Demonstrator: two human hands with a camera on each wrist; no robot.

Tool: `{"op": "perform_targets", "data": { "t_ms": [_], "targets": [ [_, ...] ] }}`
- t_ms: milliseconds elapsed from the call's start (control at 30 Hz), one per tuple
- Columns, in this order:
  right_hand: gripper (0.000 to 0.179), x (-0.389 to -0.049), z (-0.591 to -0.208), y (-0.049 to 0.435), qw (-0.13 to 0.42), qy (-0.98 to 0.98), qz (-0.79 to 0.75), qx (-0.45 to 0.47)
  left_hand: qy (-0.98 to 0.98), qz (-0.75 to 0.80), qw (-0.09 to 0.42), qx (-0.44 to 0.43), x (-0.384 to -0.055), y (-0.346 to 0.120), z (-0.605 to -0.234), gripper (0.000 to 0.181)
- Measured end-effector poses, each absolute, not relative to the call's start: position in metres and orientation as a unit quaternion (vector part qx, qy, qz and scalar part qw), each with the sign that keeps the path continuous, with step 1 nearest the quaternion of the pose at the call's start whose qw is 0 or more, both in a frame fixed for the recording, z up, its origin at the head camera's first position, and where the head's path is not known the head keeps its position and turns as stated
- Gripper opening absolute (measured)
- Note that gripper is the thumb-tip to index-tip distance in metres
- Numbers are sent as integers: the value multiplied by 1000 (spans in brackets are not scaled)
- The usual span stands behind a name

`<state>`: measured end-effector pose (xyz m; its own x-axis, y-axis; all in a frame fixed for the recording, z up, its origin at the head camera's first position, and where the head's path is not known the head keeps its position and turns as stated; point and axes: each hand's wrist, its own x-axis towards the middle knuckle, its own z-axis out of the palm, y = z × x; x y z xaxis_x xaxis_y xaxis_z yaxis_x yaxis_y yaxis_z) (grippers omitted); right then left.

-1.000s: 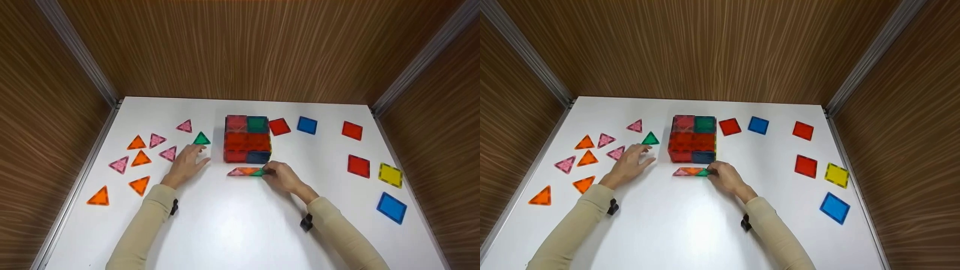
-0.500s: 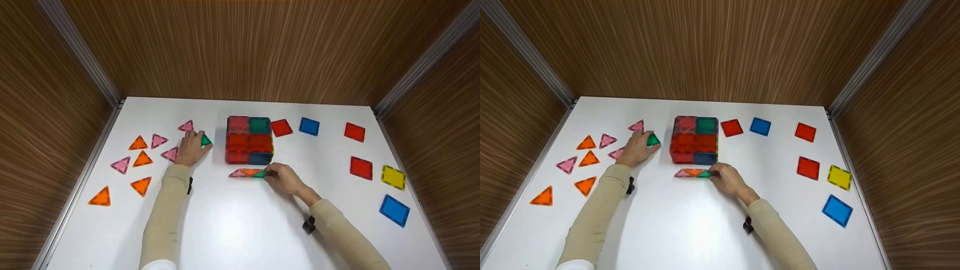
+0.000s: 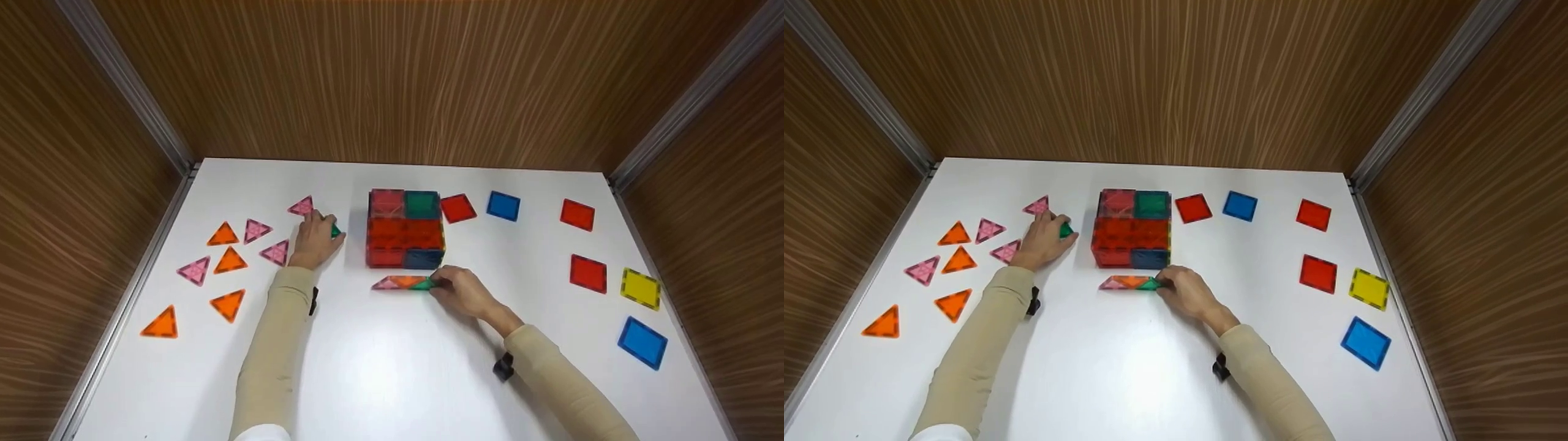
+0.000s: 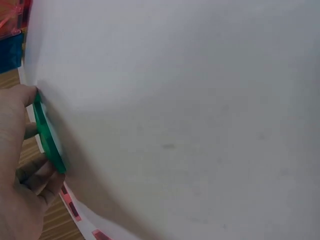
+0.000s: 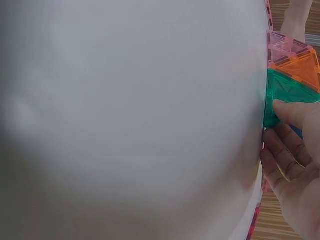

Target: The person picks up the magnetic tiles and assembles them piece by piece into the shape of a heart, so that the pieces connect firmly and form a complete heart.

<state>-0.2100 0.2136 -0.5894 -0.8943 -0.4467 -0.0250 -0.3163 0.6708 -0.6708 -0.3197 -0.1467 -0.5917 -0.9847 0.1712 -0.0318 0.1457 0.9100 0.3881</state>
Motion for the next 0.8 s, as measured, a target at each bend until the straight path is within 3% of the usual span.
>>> {"op": "perform_targets", "data": {
  "t_ms": [300, 567, 800],
  "targets": [
    [18, -209, -588, 212, 90, 907, -350, -217, 962, 249, 50, 103, -290, -150, -577, 52],
    [14, -210, -588, 212, 74, 904, -348, -235, 949, 259, 43, 172, -237, -145, -565, 49],
    [16, -210, -587, 214, 86, 906, -348, -225, 939, 250, 68, 226, -186, -125, -559, 50]
  ]
}}
